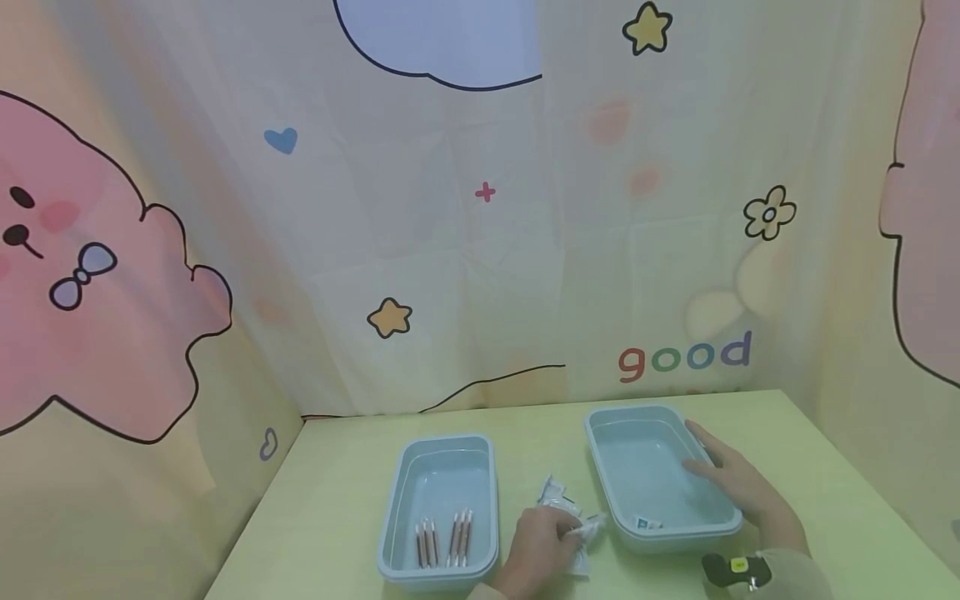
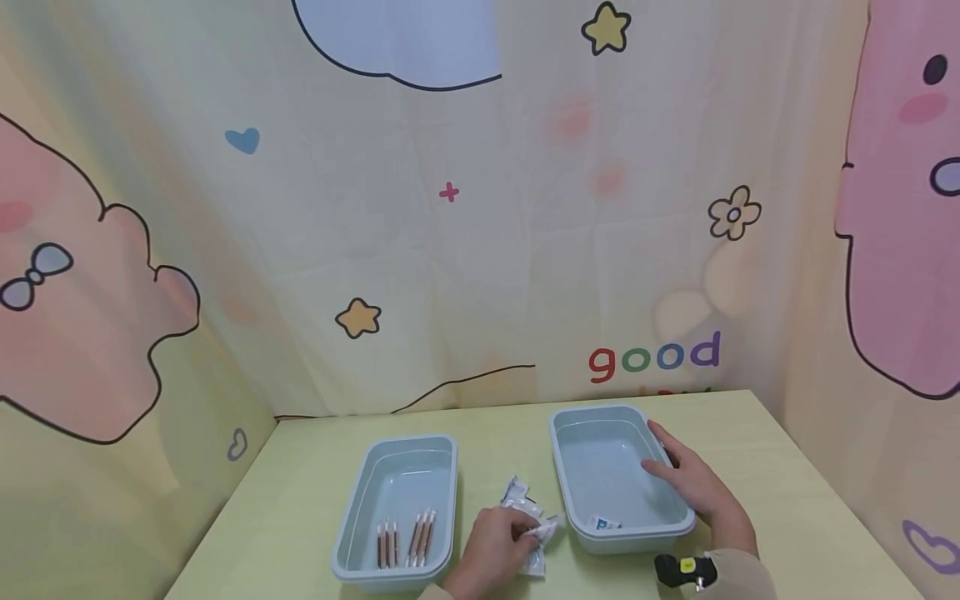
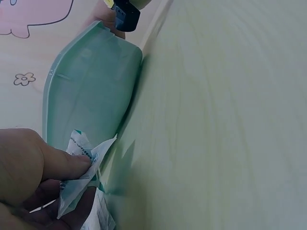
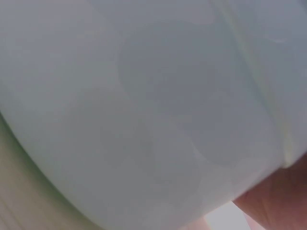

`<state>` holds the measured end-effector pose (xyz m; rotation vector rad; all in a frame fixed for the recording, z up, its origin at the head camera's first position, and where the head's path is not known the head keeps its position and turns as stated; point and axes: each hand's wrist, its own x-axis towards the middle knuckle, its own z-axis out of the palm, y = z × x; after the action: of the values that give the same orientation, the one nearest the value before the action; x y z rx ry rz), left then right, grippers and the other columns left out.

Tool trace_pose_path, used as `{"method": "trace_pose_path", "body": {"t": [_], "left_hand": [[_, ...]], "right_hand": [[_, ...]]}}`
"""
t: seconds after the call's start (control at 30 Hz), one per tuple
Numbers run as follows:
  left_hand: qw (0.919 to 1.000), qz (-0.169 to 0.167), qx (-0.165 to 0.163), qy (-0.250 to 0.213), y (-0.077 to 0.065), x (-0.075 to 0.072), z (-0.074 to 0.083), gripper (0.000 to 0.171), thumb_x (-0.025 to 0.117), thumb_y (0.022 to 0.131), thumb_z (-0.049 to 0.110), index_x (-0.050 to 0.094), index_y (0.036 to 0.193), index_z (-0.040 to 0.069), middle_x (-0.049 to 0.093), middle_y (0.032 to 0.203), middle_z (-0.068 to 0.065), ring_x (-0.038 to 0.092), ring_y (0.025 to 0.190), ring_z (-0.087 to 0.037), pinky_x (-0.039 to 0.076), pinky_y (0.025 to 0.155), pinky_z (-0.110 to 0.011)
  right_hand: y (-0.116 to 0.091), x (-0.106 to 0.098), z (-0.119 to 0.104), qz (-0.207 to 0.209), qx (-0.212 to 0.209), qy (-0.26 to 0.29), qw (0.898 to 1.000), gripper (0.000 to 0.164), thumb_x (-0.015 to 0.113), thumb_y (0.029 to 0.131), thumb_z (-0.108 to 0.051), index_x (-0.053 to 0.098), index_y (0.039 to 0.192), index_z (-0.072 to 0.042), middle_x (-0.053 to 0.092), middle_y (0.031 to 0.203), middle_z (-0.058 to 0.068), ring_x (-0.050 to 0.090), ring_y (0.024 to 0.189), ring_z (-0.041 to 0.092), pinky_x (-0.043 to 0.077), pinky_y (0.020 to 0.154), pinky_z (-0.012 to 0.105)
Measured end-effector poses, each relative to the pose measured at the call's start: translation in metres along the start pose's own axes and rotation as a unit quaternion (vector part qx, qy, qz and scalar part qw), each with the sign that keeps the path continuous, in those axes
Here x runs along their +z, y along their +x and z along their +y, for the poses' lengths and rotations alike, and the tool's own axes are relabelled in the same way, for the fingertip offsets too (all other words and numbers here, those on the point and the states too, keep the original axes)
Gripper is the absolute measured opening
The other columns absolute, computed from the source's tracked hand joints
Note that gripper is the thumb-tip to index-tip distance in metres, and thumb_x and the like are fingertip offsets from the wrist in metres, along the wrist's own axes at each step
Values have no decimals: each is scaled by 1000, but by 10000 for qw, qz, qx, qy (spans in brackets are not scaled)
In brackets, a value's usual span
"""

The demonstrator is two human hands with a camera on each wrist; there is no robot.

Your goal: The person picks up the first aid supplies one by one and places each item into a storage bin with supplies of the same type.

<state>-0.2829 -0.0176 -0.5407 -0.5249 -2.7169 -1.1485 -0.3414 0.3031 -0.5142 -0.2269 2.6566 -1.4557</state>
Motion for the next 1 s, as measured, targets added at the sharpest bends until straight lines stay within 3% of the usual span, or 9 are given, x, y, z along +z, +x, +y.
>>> {"method": "trace_pose_path", "body": {"t": [1.0], "left_hand": [[9994, 320, 126, 85, 9, -6, 4, 9, 75, 80, 9, 78, 85, 15, 75, 78, 4, 66, 72, -1, 52, 64, -16]], "right_hand": [[5, 0, 3, -16, -13, 24, 10000, 80, 54, 98, -39, 7, 157, -13, 6, 160, 25, 8, 141, 56, 19, 105, 73]]}}
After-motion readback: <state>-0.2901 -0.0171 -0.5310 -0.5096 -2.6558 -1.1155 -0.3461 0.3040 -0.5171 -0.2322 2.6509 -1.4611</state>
